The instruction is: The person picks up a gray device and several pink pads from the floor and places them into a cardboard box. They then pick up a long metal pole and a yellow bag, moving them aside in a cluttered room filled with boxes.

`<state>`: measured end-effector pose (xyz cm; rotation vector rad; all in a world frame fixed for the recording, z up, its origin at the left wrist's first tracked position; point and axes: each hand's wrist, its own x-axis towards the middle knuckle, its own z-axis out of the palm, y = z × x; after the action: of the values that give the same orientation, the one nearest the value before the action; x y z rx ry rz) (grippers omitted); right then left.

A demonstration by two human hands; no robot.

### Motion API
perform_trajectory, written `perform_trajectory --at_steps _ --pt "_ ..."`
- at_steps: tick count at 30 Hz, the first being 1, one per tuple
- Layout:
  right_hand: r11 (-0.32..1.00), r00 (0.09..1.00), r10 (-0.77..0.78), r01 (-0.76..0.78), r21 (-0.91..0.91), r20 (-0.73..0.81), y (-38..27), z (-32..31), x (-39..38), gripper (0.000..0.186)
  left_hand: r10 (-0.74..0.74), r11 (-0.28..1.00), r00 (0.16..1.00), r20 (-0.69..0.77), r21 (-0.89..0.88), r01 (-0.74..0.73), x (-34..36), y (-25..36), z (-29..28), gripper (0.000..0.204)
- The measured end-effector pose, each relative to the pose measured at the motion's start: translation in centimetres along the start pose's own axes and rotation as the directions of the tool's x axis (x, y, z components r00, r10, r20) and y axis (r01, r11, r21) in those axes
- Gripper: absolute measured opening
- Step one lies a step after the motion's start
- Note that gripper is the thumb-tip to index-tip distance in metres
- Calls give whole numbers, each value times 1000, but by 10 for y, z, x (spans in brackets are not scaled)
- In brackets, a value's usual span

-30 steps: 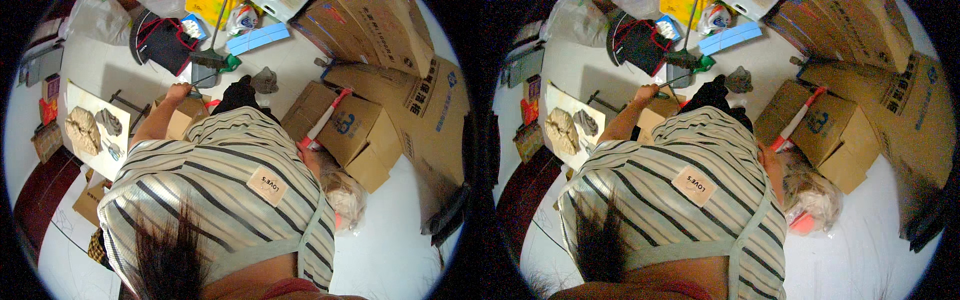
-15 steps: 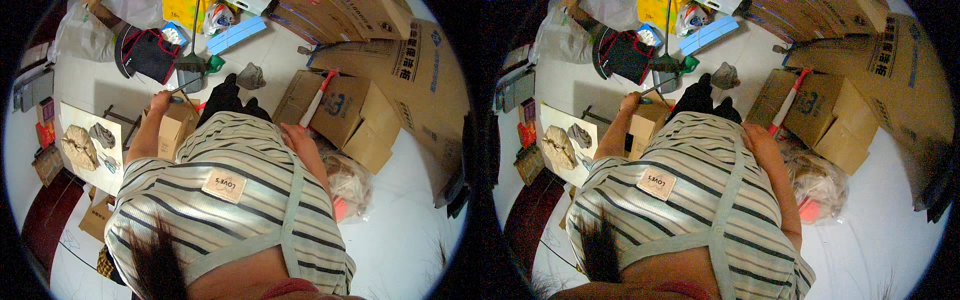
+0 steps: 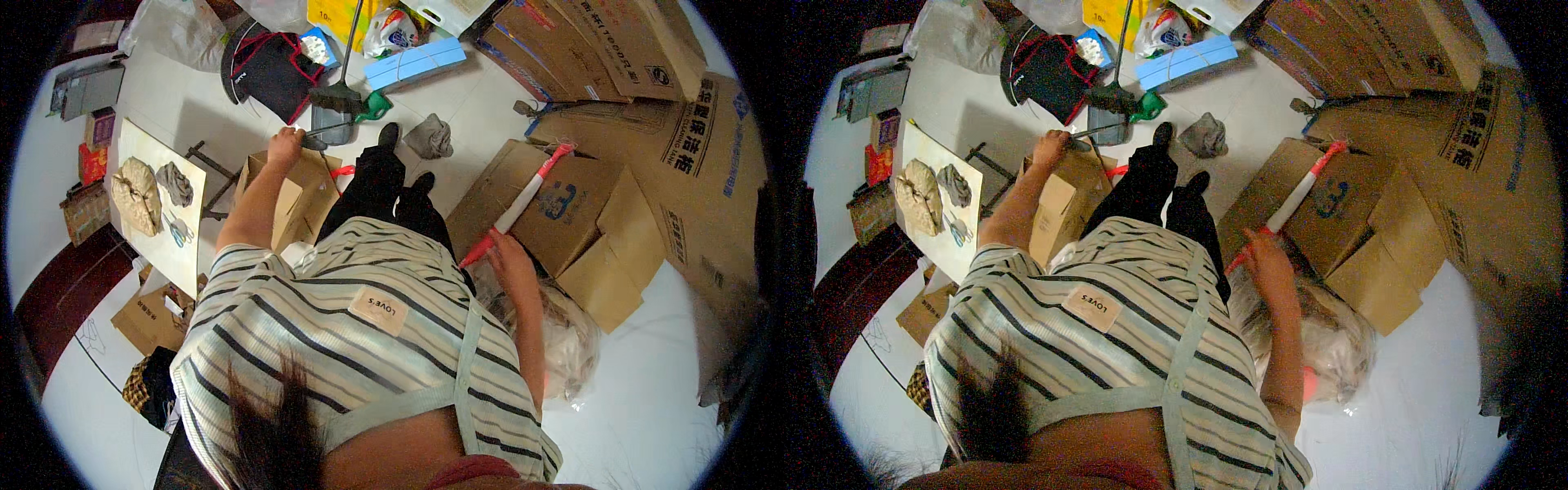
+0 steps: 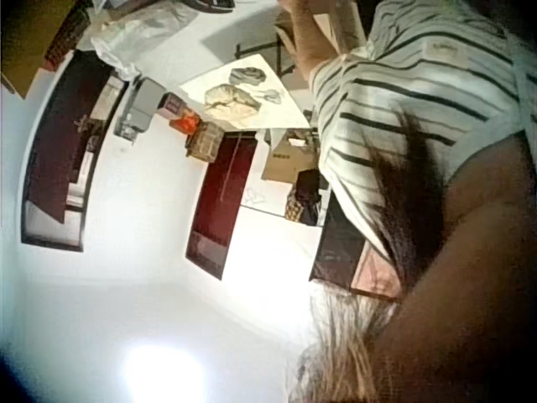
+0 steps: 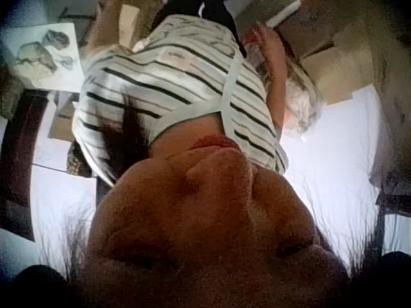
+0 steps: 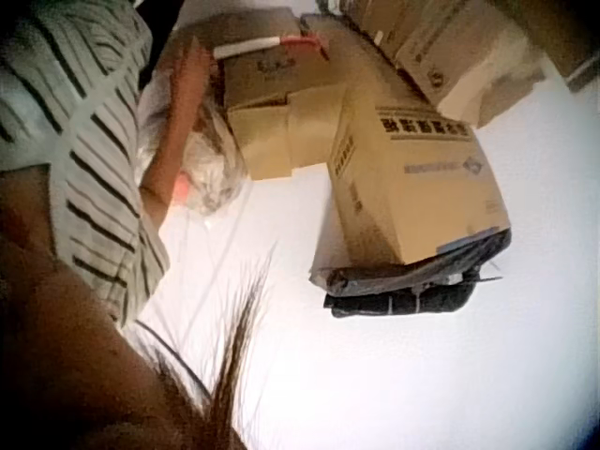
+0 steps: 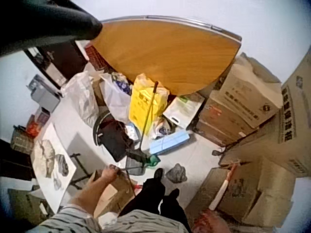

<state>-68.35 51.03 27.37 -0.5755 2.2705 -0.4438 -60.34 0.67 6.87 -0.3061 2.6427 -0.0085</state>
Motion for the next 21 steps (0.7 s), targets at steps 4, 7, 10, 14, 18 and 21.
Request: perform_trajectory --at_steps 4,7,10,14,18,21 --pt "999 998 -46 45 -29 -42 -1 -6 31 31 10 992 996 -93 -126 -22 8 16 16 21" --pt "994 996 -84 86 67 -32 -9 -9 70 30 18 991 993 -114 -132 -33 12 17 26 20" --pt "976 996 -86 85 198 -5 -14 -5 121 28 55 986 982 -179 -143 -82 13 14 33 28" --pt "944 999 -23 9 330 40 14 23 202 27 137 982 986 -96 -114 -148 20 23 14 41" --pt "942 997 72 -70 327 8 22 24 253 26 217 936 969 -117 -257 -240 11 34 -7 45" --pt "904 976 207 -215 369 63 1 14 259 27 190 844 974 -122 -487 -226 17 42 -41 48"
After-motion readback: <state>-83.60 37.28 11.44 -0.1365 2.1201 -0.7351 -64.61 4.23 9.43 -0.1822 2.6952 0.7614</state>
